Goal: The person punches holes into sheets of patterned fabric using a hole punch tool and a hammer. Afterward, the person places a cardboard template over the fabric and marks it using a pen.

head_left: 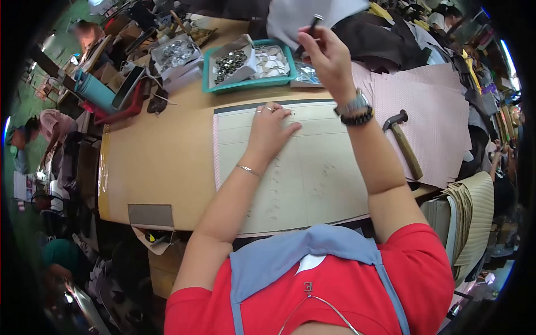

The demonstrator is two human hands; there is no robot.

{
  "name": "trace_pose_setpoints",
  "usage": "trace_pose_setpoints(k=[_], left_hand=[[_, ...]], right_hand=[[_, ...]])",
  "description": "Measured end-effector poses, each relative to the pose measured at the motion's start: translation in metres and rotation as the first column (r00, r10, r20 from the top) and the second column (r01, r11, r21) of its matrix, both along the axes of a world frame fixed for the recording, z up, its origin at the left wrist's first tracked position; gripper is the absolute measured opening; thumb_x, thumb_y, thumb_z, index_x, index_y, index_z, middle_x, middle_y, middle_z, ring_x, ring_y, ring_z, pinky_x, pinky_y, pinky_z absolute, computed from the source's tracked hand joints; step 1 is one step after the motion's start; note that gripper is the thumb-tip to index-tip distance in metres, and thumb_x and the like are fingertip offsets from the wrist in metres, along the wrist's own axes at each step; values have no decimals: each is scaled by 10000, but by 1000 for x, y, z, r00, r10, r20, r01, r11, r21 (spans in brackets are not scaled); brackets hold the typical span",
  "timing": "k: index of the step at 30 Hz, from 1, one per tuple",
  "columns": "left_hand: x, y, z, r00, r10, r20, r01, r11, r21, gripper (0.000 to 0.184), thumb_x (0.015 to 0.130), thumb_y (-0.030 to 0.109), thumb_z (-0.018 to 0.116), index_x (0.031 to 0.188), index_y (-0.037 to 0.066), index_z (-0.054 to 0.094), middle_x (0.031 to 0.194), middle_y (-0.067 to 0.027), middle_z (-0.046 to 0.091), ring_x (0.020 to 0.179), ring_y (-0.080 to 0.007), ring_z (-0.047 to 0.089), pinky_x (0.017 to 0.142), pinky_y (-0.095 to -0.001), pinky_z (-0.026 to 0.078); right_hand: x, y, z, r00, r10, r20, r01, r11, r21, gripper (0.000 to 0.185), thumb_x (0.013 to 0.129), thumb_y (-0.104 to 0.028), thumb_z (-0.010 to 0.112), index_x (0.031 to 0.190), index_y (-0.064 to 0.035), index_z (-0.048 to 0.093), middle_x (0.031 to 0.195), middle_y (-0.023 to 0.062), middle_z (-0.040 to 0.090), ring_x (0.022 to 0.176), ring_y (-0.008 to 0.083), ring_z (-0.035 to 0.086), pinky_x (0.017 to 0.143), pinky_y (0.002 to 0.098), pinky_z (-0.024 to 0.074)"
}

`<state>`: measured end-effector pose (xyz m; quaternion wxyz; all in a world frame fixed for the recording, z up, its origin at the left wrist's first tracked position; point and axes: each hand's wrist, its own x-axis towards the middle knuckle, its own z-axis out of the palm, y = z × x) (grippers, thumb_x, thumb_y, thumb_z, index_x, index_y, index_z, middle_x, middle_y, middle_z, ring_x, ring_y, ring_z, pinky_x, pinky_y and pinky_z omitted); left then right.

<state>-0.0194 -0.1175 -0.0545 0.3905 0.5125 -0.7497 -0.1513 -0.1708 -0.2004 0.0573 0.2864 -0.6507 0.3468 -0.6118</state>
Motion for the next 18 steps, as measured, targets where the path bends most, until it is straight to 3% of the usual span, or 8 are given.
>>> trace_pose_setpoints(k=[2,3,5,8,11,12,15,18], left_hand=[[3,-2,-1,1000,-17,4,17,1000,4,411,681,341,816,937,38,707,1025,-118,618,983,-315,544,871,-390,464],[2,-3,-3,1000,-31,0,31,999,7,411,682,340,815,936,36,706,1021,-119,619,982,-316,545,870,-392,464],[1,-4,-4,999,-23,25,23,1000,-19,410,682,337,816,936,35,707,1010,-116,621,980,-309,550,868,-390,467],[1,-5,-7,1000,-21,22,22,1000,-21,415,682,338,818,942,34,708,1005,-109,618,978,-298,554,864,-383,471],[1,-5,-6,1000,-15,17,15,1000,-13,423,683,339,819,948,29,707,1000,-103,614,977,-289,556,861,-375,472],[1,-4,-4,1000,-13,27,13,1000,-16,425,684,339,819,950,27,706,999,-102,613,976,-288,556,860,-374,473],[1,-4,-5,999,-11,30,11,1000,-26,424,688,341,817,950,26,705,999,-98,611,973,-288,557,862,-371,471],[1,-4,-4,999,-11,37,12,999,-38,418,692,343,812,944,28,704,998,-96,611,970,-290,557,867,-373,469]], right_hand=[[0,-36,-7,965,-12,-262,65,978,196,308,868,-295,684,963,-2,680,776,74,692,673,118,613,638,273,493],[1,-65,-34,948,-10,-317,51,991,121,340,834,-318,702,946,2,680,789,100,700,660,173,635,663,299,499],[-4,-75,-44,856,-138,-499,234,963,135,344,795,-341,715,876,-8,696,764,112,697,679,219,657,678,324,504],[-33,-83,-50,683,-130,-719,365,913,181,361,763,-367,725,796,-8,706,727,128,692,694,240,671,683,335,512],[-54,-85,-55,601,-68,-797,427,870,248,340,760,-347,722,738,-8,708,702,144,686,686,239,677,685,346,521],[-56,-85,-59,675,-41,-737,398,861,317,319,762,-322,712,751,-3,704,718,152,686,659,238,673,684,345,526],[-56,-96,-71,945,29,-327,200,739,644,265,743,-274,712,797,-15,700,750,148,692,687,259,676,713,357,532],[-53,-91,-73,524,30,-851,333,913,237,229,730,-218,699,845,-21,688,845,163,696,795,293,679,779,375,530]])
